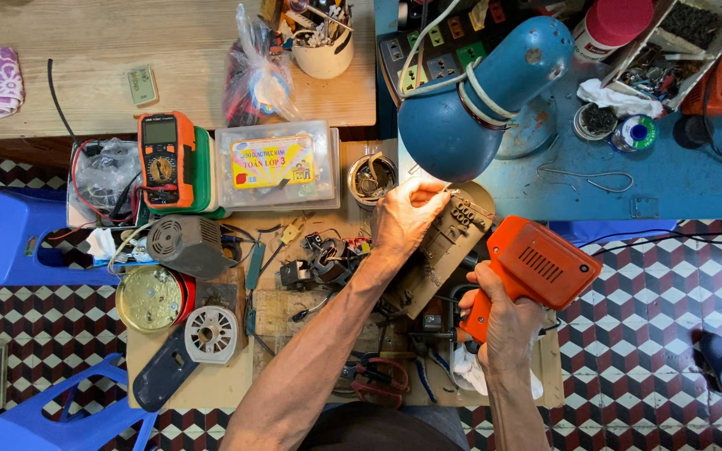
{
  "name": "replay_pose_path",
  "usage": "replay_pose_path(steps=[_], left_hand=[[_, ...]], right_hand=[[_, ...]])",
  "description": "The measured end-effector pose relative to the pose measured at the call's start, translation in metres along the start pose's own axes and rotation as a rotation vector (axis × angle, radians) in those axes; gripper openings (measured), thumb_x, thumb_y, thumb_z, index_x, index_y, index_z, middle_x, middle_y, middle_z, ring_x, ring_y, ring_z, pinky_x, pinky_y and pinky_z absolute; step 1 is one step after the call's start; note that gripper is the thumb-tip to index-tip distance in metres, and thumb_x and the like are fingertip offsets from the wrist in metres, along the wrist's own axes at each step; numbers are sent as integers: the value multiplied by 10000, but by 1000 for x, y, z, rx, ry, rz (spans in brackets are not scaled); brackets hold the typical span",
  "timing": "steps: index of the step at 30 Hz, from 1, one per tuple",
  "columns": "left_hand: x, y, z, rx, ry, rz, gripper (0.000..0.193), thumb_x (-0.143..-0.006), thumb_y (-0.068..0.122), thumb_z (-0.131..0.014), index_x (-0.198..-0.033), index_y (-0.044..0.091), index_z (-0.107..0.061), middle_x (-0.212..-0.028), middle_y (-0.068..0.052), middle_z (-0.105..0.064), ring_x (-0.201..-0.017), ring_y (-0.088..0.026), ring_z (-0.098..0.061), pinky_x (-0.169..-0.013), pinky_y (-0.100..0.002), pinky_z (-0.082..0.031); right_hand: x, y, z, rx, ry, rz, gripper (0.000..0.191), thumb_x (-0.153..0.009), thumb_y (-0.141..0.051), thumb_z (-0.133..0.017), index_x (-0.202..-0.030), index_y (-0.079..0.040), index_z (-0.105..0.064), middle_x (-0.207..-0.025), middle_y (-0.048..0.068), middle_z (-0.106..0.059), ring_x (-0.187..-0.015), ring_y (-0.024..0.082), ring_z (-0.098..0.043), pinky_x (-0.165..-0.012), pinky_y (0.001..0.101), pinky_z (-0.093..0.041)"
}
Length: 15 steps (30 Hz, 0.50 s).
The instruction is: The person repairs an electric appliance base at a cluttered workbench. They hold the housing with one hand while directing a heat gun at it, then use a soldering iron on the internal wiring and components, and use a screwdriver to work on screws and parts inside the opened housing, repositioning the unit under the desk lamp as they work.
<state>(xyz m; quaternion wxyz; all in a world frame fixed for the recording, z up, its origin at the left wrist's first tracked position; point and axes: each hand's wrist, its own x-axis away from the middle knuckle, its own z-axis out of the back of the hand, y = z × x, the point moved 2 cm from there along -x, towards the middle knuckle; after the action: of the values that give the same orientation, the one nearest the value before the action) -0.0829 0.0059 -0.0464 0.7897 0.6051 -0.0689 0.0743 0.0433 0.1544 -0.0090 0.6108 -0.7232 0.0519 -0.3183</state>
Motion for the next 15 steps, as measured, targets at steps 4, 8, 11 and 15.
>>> replay_pose_path(steps=[4,8,11,15], left_hand=[[-2,1,-1,4,5,-25,307,-861,305,-768,-1074,84,-772,-954,-78,-812,-849,-145,-779,-775,-282,-608],[-1,0,-2,-4,5,-13,304,-870,301,-765,-1083,85,-773,-957,-86,-809,-852,-155,-775,-774,-288,-606],[0,-2,0,44,-27,-48,310,-878,288,-754,-1113,88,-769,-974,-87,-808,-875,-157,-779,-790,-286,-613],[1,-7,3,60,-79,-48,337,-885,293,-734,-1163,103,-745,-1014,-76,-794,-909,-152,-766,-811,-274,-612]], right_hand=[[1,2,1,-12,-12,37,238,-843,-137,-747,-1037,-28,-663,-804,75,-703,-541,134,-650,-458,242,-546],[1,3,3,-12,-11,28,239,-842,-129,-752,-1041,-31,-665,-791,74,-680,-539,128,-644,-451,244,-548],[1,4,2,-7,-16,23,239,-840,-128,-751,-1040,-32,-662,-788,75,-685,-538,126,-643,-455,242,-558],[0,5,-2,3,-15,21,249,-832,-119,-757,-1046,-29,-665,-789,83,-692,-543,133,-655,-469,234,-558]])
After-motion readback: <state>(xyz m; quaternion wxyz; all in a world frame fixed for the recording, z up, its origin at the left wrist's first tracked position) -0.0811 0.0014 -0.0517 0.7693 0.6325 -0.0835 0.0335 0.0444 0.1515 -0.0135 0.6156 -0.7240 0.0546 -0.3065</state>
